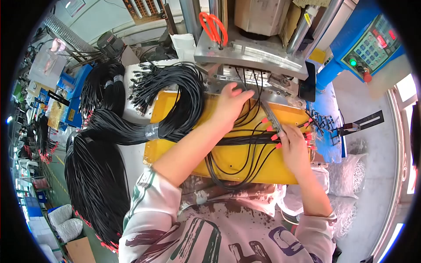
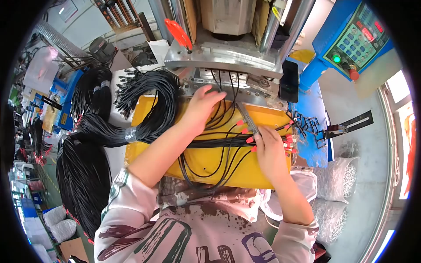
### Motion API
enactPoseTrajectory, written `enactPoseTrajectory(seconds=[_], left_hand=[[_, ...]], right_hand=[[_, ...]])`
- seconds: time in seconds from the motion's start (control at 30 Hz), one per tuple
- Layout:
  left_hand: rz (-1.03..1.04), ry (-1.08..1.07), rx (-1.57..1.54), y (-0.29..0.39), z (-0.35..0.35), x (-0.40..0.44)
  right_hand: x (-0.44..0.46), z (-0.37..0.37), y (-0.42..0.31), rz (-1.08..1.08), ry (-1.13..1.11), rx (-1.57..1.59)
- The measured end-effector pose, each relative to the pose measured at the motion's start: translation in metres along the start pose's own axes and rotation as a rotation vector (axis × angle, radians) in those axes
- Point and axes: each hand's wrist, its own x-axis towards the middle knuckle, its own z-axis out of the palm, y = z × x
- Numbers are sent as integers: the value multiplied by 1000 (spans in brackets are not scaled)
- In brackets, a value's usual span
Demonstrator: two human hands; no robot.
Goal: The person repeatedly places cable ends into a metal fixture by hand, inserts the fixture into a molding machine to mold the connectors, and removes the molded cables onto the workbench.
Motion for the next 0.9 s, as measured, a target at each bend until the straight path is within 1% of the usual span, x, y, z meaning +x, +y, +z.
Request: enactPoseTrajectory(seconds=[0.03, 0.1, 0.13, 0.17, 0.23, 0.27, 0.3, 0.37, 0.4, 0.43, 0.5, 0.53, 0.6, 0.63, 0.67, 0.73, 0.8, 0.83, 0.87, 0.9], left_hand=[[-5, 3, 0, -4, 12, 20], [-244, -498, -304, -20, 28, 62], [-242, -500, -304, -19, 25, 60], [-319, -486, -278, -11, 18, 54], [-470, -445, -225, 3, 5, 42], [-461, -442, -223, 8, 2, 34], [-452, -447, -195, 9, -3, 21], [-439, -462, -135, 13, -11, 5], [-442, -458, -133, 18, -9, 11], [-526, -489, -228, 27, -4, 26], [-694, -548, -420, 38, 6, 48], [-686, -545, -424, 32, 8, 55], [-380, -503, -342, 7, 12, 75], [-226, -479, -299, 14, 12, 76], [-220, -480, -299, 19, 10, 74], [-249, -519, -373, 31, 5, 55], [-308, -581, -390, 37, -5, 22], [-348, -620, -372, 35, -12, 3], [-463, -596, -393, 36, -18, -13], [-583, -567, -411, 34, -23, -29]], right_hand=[[6, 1, 0, 2, -6, 1], [41, 4, 2, 24, -59, -112], [52, 4, 2, 32, -83, -169], [59, 1, 1, 27, -77, -171], [76, -6, -2, 184, -257, -235], [87, -6, 0, 262, -348, -263], [101, -1, 9, 260, -353, -256], [143, 16, 35, -116, -69, -236], [166, 27, 40, -80, 51, -314], [194, 38, 45, -47, 177, -393], [245, 68, 108, -6, 138, -411], [250, 75, 113, -16, 138, -410], [264, 83, 111, 320, 357, 752], [271, 87, 113, 480, 433, 1342], [270, 89, 117, 474, 433, 1344], [256, 85, 128, 409, 264, 1188], [222, 44, 92, 507, -145, 650], [201, 38, 73, 517, -91, 651], [182, 37, 56, 531, -44, 650], [170, 38, 47, 537, -44, 644]])
